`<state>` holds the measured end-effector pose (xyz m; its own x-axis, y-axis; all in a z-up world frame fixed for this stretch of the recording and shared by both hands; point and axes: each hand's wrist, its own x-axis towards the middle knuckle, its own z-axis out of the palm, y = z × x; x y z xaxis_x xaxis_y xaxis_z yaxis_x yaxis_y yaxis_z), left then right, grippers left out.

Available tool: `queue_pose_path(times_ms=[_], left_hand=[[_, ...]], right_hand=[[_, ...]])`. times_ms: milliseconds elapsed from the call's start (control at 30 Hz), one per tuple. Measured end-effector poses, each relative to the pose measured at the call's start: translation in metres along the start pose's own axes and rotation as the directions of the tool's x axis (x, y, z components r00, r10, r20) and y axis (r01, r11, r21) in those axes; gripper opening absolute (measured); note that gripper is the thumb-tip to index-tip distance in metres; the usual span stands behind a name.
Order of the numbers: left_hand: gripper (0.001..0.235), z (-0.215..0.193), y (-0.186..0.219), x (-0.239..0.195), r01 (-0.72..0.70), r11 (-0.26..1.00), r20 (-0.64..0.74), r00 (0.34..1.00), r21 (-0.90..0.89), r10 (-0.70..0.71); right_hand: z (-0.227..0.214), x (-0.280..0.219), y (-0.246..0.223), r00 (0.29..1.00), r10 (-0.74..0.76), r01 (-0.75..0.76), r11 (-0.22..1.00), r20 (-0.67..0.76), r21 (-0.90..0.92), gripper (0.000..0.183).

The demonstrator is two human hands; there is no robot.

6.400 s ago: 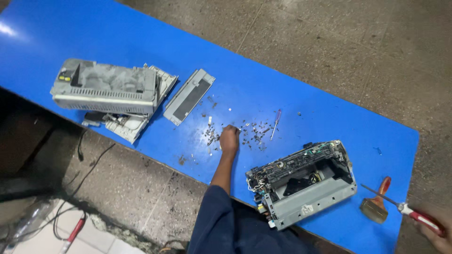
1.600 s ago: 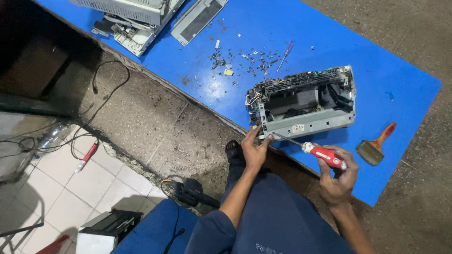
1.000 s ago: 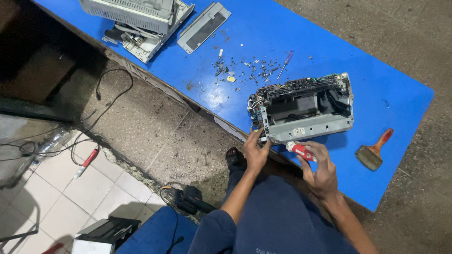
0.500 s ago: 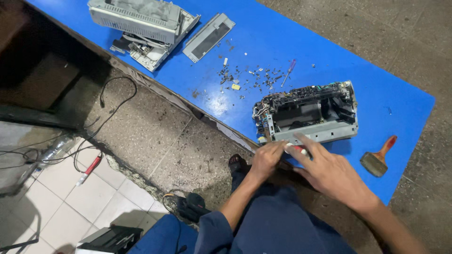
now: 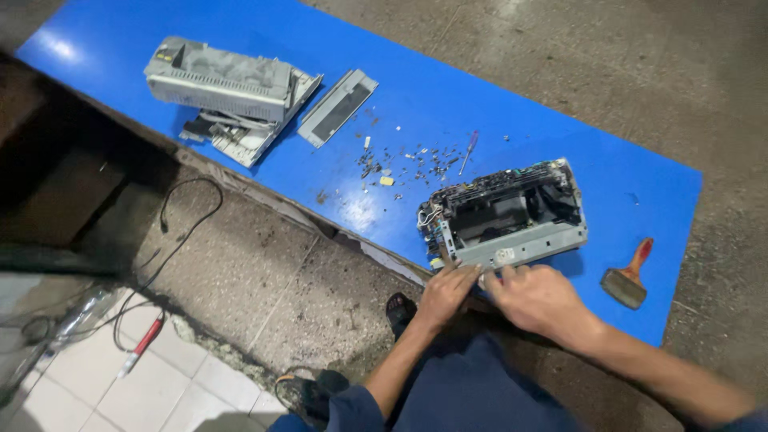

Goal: The person assembles an electronic device on a blue workbench, using a screwdriver to fasten screws and aligning internal components. They attach a metal panel and a plastic casing to the device, then flip it to inspect the interior.

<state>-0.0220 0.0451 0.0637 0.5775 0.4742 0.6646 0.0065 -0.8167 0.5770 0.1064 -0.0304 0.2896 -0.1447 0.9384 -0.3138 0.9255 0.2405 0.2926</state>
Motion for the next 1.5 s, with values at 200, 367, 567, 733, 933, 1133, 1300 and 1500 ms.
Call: queue_pose_path(times_ms=[200,367,567,733,933,1133,1300,1500], left_hand=[[0.037,-0.003,-0.003,0.0,0.08,0.997,0.044,0.996,0.001,-0.08],[0.045,-0.007,-0.008,0.001,-0.023,0.999,0.058,0.998,-0.042,0.026],[0.037,-0.012,-0.014,0.011,0.008,0.999,0.089,0.996,-0.039,-0.004],[0.04,-0.022,-0.01,0.016,-0.013,0.989,0.127,0.991,-0.146,0.032],[0.034,-0.021,-0.019,0.017,-0.022,0.988,0.087,0.996,-0.152,0.036],[0.027,-0.021,-0.023,0.01,0.025,0.987,0.127,0.992,-0.156,-0.005],[0.028,-0.024,-0.028,0.016,0.037,0.982,0.177,0.984,-0.188,-0.003],[0.025,-0.026,-0.031,0.024,0.12,0.983,0.295,0.953,-0.138,-0.075]], right_hand=[[0.015,0.001,-0.001,0.897,-0.121,0.188,0.975,-0.426,0.12,0.029],[0.004,0.007,-0.002,0.998,-0.039,0.042,0.997,-0.047,0.069,0.03],[0.001,0.003,0.003,0.89,-0.167,0.227,0.969,-0.425,0.096,0.033],[0.013,0.013,-0.014,0.992,0.075,-0.093,0.976,0.097,0.199,0.034],[0.016,0.001,-0.003,0.849,-0.127,0.196,0.977,-0.514,0.084,0.029],[0.003,0.009,-0.022,0.982,0.159,-0.142,0.978,-0.104,0.152,0.031],[0.001,-0.001,-0.028,0.835,-0.016,0.057,0.997,-0.551,0.056,0.028],[-0.001,0.014,-0.032,0.965,0.248,-0.258,0.952,0.082,0.165,0.029]])
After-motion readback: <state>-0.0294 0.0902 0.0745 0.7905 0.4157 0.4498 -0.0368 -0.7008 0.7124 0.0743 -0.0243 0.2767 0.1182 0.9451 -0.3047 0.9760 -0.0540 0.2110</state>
